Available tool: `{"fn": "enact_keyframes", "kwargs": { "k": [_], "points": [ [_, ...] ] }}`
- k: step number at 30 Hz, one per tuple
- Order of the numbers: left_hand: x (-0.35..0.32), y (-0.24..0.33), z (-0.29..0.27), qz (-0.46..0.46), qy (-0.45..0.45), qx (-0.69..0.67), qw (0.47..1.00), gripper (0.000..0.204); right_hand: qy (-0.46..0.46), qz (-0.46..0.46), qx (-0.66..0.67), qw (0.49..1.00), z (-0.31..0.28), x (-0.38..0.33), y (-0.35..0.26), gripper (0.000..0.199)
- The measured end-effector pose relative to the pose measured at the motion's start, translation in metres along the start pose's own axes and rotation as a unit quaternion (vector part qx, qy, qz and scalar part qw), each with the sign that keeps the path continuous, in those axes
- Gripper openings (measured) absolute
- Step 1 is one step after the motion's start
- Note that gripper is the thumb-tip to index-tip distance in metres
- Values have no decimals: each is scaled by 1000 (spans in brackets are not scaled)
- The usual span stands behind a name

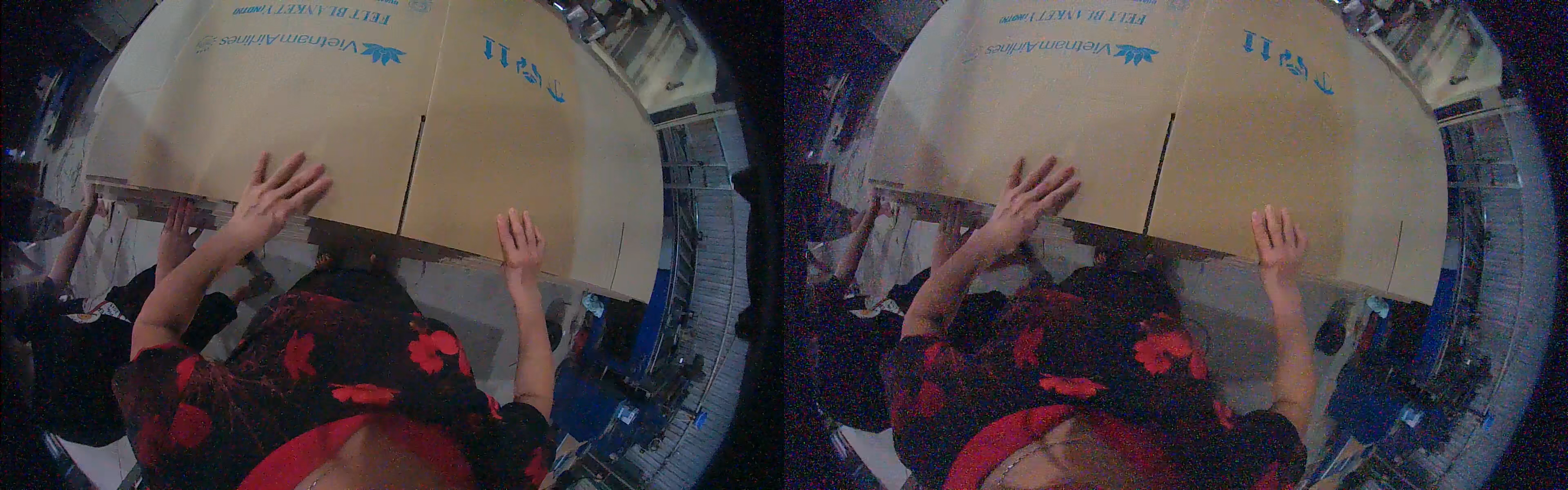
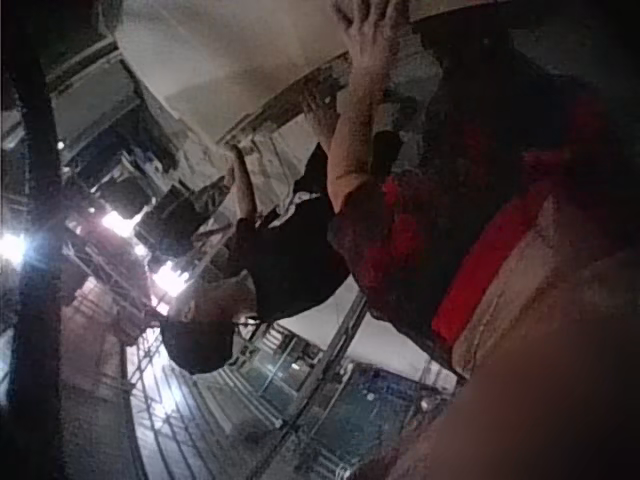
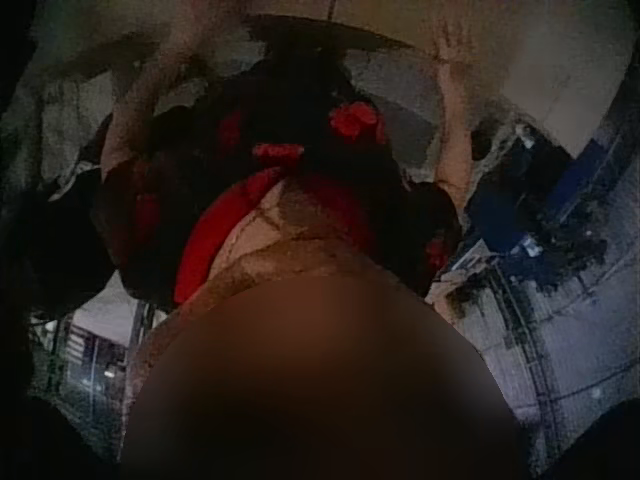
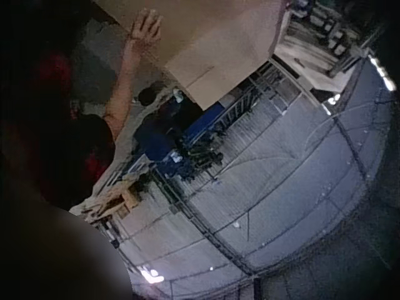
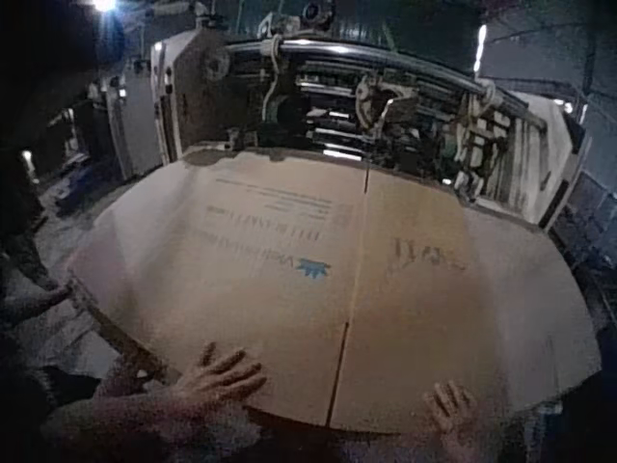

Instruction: The person repeatedly picks up flat cardboard sheets from a stack and feeds them into a machine. A coworker assists by holding the stack and handing over sheets. The person aligns each sheet and places it into the machine's intake area.

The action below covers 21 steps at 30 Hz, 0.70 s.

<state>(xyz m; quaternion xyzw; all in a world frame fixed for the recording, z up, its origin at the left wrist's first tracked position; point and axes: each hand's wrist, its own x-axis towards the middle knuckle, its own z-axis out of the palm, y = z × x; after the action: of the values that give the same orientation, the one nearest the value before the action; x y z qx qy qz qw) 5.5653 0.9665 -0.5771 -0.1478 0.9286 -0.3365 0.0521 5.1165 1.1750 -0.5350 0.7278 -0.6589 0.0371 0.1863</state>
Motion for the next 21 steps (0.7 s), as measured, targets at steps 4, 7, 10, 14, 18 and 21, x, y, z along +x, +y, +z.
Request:
{"fn": "enact_keyframes", "kwargs": {
  "k": [4,7,10,14,18,21],
  "points": [
    [-28,-17,-5,-314,147,-294,891,39,-21,35,-5,999,-8,-14,-11,49],
    [-38,-26,-12,-312,107,-71,942,57,20,78,-3,997,-4,-16,-18,50],
    [-32,-27,-4,-320,89,-186,925,55,90,90,-37,991,13,-6,-15,48],
    [-16,-30,15,-345,63,-180,919,53,138,65,-68,986,29,9,-9,42],
    [-16,-18,12,-417,196,-346,817,39,102,62,-56,991,27,8,-7,40],
    [-29,2,3,-449,101,-448,766,53,82,54,-27,995,14,-1,-4,43]
  ]
}}
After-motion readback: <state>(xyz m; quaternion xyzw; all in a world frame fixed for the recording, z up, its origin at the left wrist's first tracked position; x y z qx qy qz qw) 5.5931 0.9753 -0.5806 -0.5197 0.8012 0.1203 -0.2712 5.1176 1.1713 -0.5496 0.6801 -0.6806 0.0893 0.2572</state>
